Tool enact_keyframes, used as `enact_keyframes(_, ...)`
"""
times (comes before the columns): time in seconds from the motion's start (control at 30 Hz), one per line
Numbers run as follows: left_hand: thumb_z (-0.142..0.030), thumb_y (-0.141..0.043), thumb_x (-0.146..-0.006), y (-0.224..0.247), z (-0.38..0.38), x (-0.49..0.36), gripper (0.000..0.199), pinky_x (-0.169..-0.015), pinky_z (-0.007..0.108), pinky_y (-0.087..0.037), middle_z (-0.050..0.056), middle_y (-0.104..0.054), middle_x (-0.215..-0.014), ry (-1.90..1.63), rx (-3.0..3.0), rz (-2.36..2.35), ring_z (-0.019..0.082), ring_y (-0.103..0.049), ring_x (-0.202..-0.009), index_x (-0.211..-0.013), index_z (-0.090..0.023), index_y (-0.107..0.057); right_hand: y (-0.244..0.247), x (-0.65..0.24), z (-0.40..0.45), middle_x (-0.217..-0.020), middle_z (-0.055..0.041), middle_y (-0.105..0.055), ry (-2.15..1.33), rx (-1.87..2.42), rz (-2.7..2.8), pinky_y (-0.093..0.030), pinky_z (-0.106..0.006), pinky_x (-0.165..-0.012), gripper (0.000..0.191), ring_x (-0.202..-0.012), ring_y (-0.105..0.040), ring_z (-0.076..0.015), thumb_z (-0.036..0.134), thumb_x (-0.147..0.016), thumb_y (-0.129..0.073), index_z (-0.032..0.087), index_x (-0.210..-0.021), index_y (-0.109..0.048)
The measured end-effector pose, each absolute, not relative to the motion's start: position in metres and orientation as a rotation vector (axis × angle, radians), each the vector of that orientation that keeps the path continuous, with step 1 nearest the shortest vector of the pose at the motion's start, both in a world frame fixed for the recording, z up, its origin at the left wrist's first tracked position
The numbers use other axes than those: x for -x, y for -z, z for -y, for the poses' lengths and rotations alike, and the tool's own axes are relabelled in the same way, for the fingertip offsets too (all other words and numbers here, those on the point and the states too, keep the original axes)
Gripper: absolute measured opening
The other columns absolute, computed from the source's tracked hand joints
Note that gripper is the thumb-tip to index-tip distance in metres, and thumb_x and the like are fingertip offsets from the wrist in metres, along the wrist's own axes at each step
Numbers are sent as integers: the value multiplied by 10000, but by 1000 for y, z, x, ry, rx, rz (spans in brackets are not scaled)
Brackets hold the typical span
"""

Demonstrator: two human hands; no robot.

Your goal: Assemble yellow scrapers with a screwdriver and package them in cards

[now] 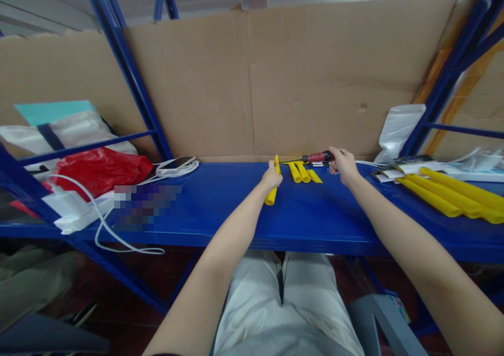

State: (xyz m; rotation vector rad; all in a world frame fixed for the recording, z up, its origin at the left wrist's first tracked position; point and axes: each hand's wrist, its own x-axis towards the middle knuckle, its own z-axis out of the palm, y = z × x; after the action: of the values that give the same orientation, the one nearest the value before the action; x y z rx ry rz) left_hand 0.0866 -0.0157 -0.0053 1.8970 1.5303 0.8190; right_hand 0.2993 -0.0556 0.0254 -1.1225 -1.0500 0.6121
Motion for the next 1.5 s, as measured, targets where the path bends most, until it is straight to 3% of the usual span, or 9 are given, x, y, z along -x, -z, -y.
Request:
enact_keyframes(0.17,-58,-490,-807,5,16,-87,562,-538,205,-457,56,-669,-911,-826,-1892,-1522,117,-593,-573,-1311,-201,-286,-27,-298,58,-456,59,-483,-687,1113,1047,-338,-206,-315,218,-355,-453,-108,393,-794,-589,219,-745,-469)
enact_keyframes(0.37,-58,-495,-806,6,15,-87,578,-552,216,-465,57,-667,-901,-825,-1883,-1532,124,-600,-588,-1324,-200,-281,-24,-302,53,-378,104,-341,-646,1100,1048,-275,-201,-289,305,-276,-341,-82,456,-787,-620,223,-719,-435)
enact_keyframes(0.57,-63,-505,-808,8,13,-87,575,-564,217,-469,60,-660,-917,-835,-1887,-1515,121,-602,-601,-1322,-206,-290,-25,-300,56,-471,54,-505,-758,1062,1021,-348,-204,-308,294,-367,-465,-105,452,-766,-635,222,-752,-452)
enact_keyframes(0.73,-44,-483,-803,7,14,-87,554,-533,216,-451,69,-658,-918,-839,-1904,-1506,114,-575,-554,-1302,-188,-291,-24,-300,58,-352,101,-305,-718,1107,1019,-300,-203,-286,355,-277,-304,-75,508,-790,-611,224,-687,-425)
enact_keyframes(0.9,-60,-501,-804,5,17,-87,546,-559,222,-465,58,-659,-899,-816,-1915,-1534,116,-582,-557,-1294,-197,-301,-26,-299,56,-428,73,-405,-717,1100,959,-321,-195,-291,228,-331,-401,-86,360,-779,-618,205,-700,-470)
enact_keyframes(1.1,-78,-515,-814,3,19,-86,535,-562,227,-474,58,-656,-876,-817,-1919,-1546,129,-597,-566,-1293,-191,-306,-22,-303,53,-408,72,-398,-610,1147,1039,-297,-197,-283,337,-305,-381,-84,494,-799,-604,218,-686,-448)
enact_keyframes(1.23,-70,-506,-814,3,19,-86,530,-544,217,-465,55,-657,-871,-809,-1914,-1545,120,-581,-544,-1289,-193,-307,-22,-303,53,-372,100,-337,-636,1119,1035,-283,-203,-286,284,-283,-347,-88,437,-780,-620,226,-711,-442)
enact_keyframes(1.37,-72,-511,-812,3,19,-85,532,-556,220,-470,57,-662,-880,-806,-1915,-1545,122,-589,-557,-1289,-200,-313,-25,-299,55,-464,73,-463,-715,1075,987,-341,-200,-309,207,-359,-442,-100,361,-759,-612,222,-762,-458)
enact_keyframes(1.5,-71,-509,-811,2,19,-85,534,-563,224,-473,66,-668,-892,-800,-1917,-1545,127,-600,-571,-1291,-199,-315,-23,-298,56,-433,69,-430,-699,1109,982,-325,-201,-298,288,-333,-406,-92,460,-801,-581,223,-730,-433)
